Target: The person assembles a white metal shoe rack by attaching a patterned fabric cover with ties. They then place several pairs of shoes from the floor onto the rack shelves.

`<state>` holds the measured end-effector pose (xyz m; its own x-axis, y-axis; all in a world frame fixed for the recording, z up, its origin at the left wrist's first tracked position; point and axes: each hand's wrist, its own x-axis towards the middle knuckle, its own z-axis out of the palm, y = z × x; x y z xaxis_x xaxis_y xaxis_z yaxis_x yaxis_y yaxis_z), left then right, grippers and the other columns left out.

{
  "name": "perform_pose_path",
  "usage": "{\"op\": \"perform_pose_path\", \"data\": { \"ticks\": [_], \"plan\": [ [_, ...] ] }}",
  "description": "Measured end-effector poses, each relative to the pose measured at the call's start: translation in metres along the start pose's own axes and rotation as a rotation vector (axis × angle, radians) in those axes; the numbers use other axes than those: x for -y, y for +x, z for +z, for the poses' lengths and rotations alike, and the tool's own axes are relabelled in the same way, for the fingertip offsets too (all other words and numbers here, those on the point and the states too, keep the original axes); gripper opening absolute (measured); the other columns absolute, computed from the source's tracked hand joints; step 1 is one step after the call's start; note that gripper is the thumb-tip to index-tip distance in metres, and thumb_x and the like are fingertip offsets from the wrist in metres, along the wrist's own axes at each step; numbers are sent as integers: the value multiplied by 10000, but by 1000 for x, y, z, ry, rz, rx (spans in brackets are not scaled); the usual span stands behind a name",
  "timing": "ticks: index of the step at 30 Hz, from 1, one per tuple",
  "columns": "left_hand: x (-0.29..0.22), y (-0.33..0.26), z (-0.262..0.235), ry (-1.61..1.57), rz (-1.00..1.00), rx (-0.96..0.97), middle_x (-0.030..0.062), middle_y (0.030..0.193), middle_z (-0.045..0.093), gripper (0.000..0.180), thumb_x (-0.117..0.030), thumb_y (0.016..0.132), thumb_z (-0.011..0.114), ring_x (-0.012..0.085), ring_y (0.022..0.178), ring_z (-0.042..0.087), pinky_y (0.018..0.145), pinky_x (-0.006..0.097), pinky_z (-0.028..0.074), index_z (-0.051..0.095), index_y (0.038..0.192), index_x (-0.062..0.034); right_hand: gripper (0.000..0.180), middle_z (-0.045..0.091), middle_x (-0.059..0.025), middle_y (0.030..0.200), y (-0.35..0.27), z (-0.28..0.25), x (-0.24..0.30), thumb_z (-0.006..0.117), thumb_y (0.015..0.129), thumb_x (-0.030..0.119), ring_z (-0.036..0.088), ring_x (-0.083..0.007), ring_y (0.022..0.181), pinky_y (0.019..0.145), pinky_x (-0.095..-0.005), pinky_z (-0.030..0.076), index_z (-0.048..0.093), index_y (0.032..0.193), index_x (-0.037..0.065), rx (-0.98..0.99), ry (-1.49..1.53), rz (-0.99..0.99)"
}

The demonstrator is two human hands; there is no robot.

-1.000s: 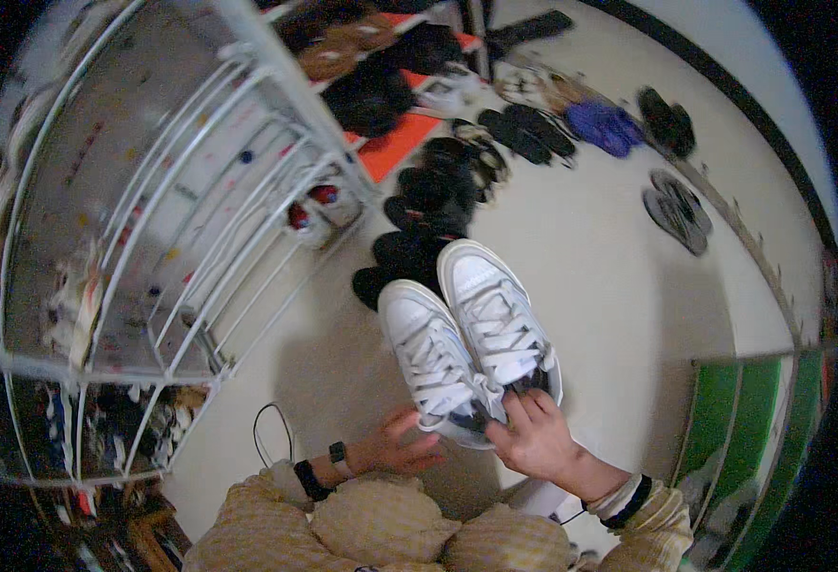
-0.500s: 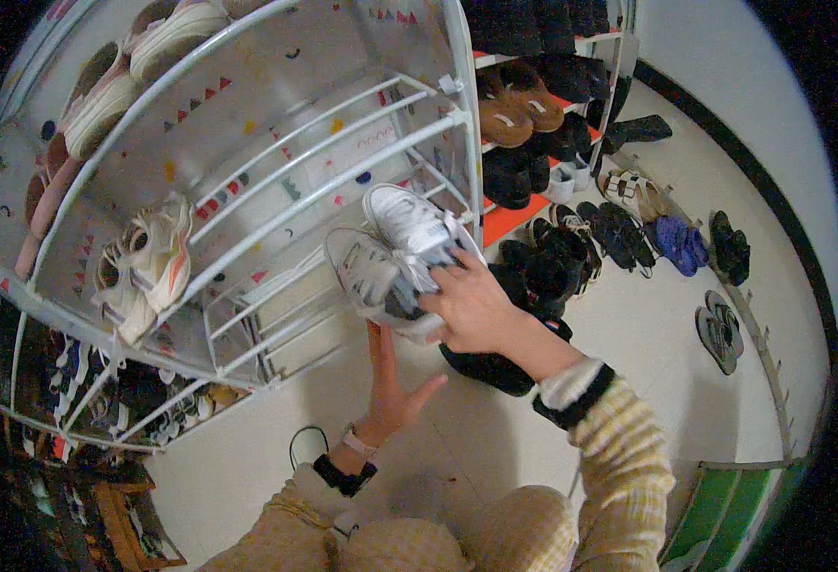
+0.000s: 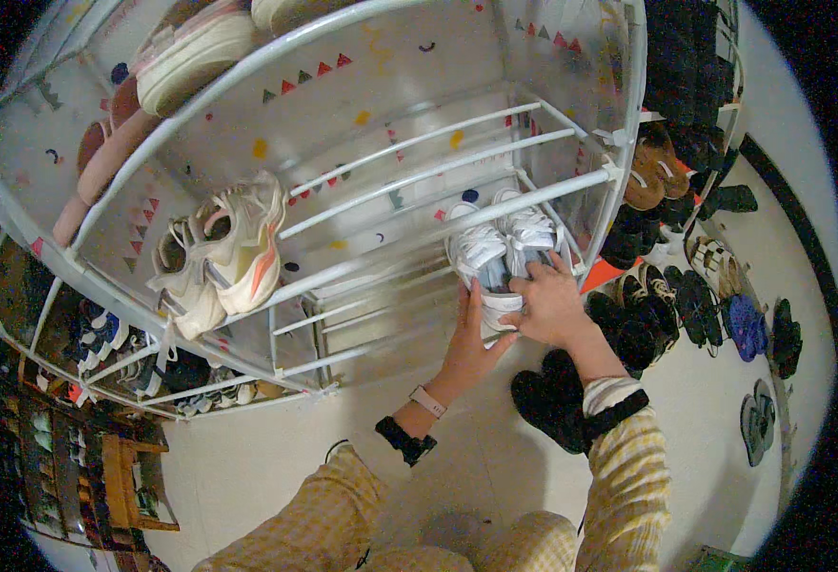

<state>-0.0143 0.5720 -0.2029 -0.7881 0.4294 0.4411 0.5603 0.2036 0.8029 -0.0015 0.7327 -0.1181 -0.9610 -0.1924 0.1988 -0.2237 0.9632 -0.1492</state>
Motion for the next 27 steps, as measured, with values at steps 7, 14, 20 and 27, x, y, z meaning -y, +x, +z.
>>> {"op": "perform_pose_path", "data": {
  "ticks": [7, 14, 20, 27],
  "plan": [
    [-26, -125, -18, 140, 43, 122, 353, 1429, 89, 900, -280, 791, 691, 525, 1322, 103, 1058, 504, 250, 99, 1445, -101, 352, 518, -119, 807, -103, -19, 53, 723, 543, 302, 552, -290, 837, 973, -489, 336, 685, 854, 143, 34, -4, -273],
    [-78, -208, -135, 290, 121, 256, 186, 1285, 507, 436, -297, 809, 637, 338, 1040, 587, 874, 421, 457, 532, 1160, -62, 349, 516, -125, 810, -191, -2, 97, 766, 545, 417, 545, -271, 726, 758, -415, 368, 654, 716, 135, 272, 344, -263],
    [-143, -36, -314, 1390, 151, -564, 151, 1047, 531, 602, -307, 728, 750, 302, 974, 500, 915, 403, 349, 480, 1186, -24, 430, 540, -124, 759, -198, 21, 90, 749, 550, 521, 555, -277, 740, 755, -427, 359, 691, 723, 131, 238, 300, -291],
    [-169, 60, -350, 1184, -311, 368, 151, 764, 654, 699, -616, 681, 681, 272, 694, 628, 652, 351, 497, 608, 1099, -61, 441, 558, -107, 737, -213, 12, 80, 766, 516, 502, 562, -253, 760, 755, -405, 379, 665, 688, 108, 198, 267, -310]
  ]
}}
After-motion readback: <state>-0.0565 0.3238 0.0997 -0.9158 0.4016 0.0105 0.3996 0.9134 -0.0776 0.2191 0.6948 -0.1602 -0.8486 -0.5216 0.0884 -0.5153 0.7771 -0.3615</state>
